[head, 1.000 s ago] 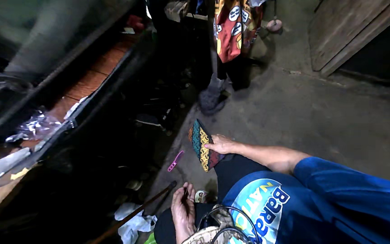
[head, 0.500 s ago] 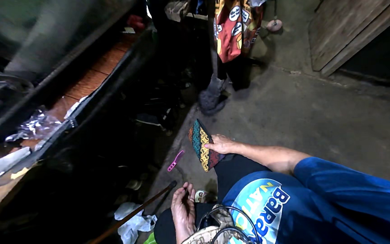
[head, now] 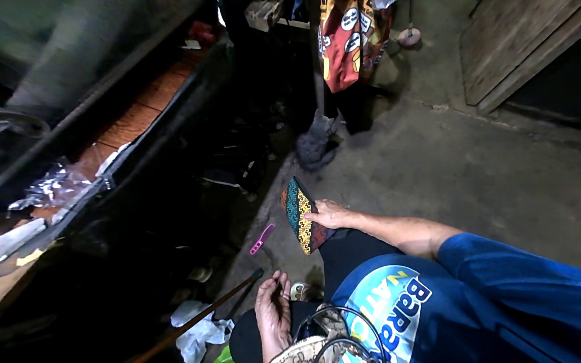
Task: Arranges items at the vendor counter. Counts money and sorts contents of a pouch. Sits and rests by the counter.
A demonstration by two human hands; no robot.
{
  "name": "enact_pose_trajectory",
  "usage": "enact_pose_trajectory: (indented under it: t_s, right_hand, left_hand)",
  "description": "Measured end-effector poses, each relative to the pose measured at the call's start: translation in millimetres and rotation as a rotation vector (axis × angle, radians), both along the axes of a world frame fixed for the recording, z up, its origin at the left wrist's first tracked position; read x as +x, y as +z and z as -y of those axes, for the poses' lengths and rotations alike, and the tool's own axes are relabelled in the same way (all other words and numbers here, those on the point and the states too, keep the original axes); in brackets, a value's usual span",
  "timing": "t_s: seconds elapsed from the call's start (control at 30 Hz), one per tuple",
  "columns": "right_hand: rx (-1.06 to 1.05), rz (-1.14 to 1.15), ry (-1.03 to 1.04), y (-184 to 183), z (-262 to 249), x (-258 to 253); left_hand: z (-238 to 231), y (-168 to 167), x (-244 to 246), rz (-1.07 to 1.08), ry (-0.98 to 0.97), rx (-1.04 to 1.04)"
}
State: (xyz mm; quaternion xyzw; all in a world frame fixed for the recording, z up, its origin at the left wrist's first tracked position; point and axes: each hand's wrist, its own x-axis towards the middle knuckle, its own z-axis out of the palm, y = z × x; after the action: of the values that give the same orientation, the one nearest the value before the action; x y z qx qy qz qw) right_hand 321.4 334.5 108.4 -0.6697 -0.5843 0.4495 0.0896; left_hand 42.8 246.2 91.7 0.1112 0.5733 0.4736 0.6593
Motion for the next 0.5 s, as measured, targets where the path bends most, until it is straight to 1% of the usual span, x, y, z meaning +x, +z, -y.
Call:
enact_pose_trajectory:
  t_s: [0.5]
  right_hand:
    - [0.007, -0.005, -0.006, -2.8, -0.8, -0.2]
  left_hand:
    - [0.7, -0.2, 0.6, -0.037, -0.015, 0.004]
